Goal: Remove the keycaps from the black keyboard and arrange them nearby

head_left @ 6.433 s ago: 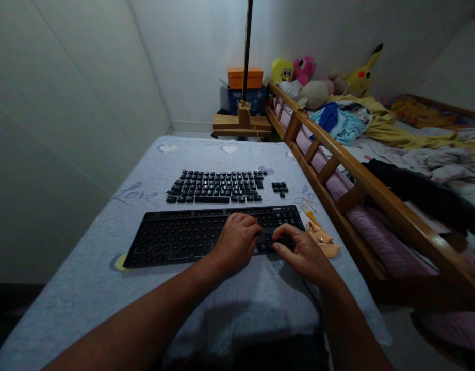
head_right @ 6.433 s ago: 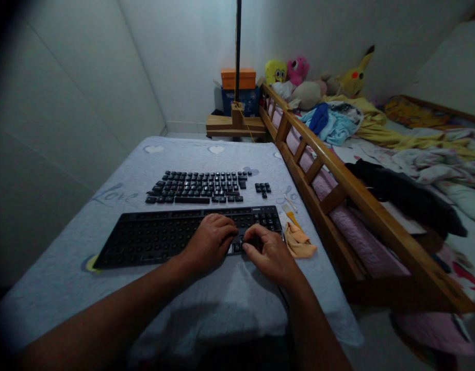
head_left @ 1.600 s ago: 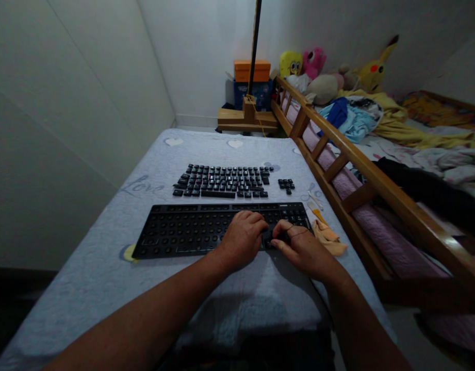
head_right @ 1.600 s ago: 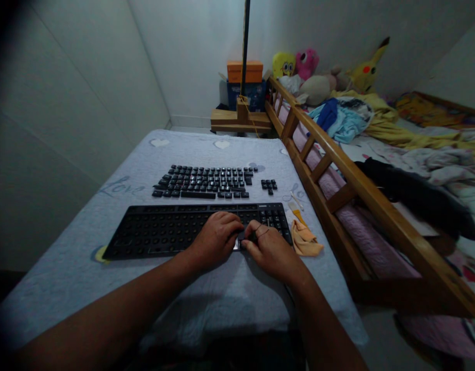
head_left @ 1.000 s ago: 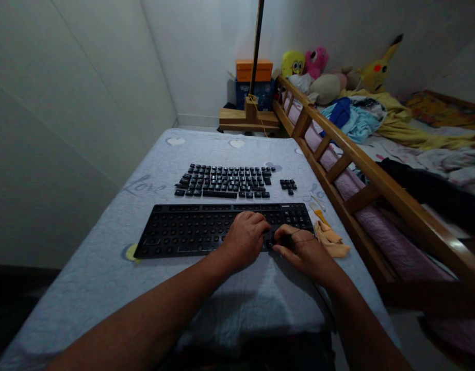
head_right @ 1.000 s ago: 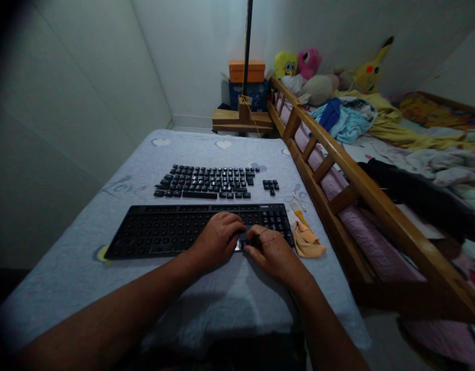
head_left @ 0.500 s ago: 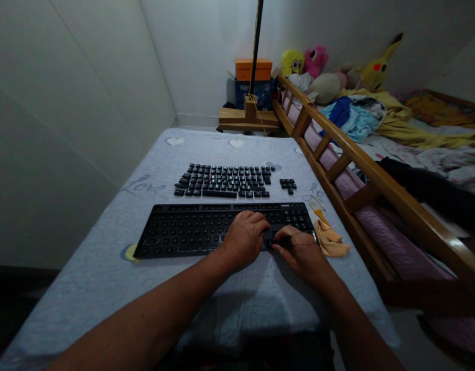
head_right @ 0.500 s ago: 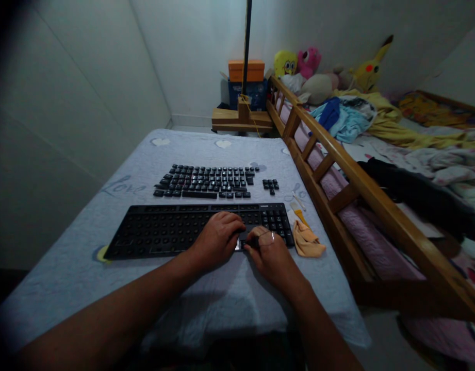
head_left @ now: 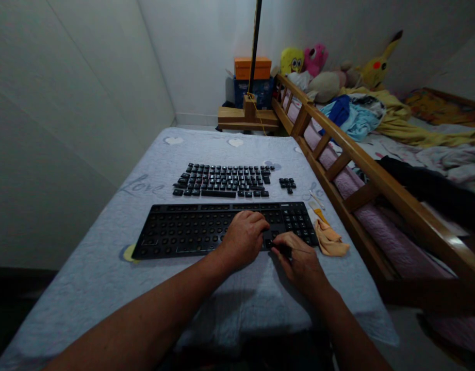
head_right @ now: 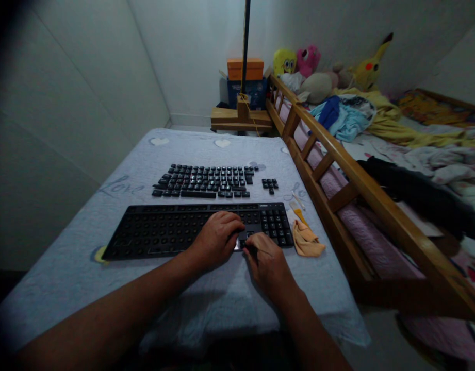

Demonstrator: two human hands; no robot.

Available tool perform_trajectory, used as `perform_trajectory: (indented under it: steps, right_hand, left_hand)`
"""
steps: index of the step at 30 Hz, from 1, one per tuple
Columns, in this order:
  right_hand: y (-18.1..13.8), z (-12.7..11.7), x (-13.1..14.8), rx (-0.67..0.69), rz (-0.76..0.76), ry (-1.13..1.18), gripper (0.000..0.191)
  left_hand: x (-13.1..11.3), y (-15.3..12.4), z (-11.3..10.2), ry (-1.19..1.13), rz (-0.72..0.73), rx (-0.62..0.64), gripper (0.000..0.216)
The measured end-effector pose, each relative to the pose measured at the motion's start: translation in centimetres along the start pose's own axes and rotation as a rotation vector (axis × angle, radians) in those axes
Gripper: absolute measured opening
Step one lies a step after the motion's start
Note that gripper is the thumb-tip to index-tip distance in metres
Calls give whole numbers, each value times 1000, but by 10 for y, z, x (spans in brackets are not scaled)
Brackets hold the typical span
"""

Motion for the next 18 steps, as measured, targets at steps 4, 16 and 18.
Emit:
perform_trajectory:
  steps: [4, 16, 18]
  right_hand:
    - [-5, 2, 3, -34, -16, -32, 11]
    - [-7, -3, 2, -86, 22, 2, 12]
    - [-2, -8, -2, -80, 71, 17, 9]
  left_hand:
    - [0, 0, 0, 0, -3, -5, 20]
    - [0, 0, 0, -4, -1, -7, 19]
    - [0, 0, 0, -9, 7, -7, 19]
Point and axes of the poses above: each hand's wrist, its own y-axis towards the middle knuckle, its own z-axis out of the palm, x = y × z, the point moved 5 cm from there along y, towards the middle knuckle, and after that the axes turned 14 degrees about -z, right-handed, at the moved point
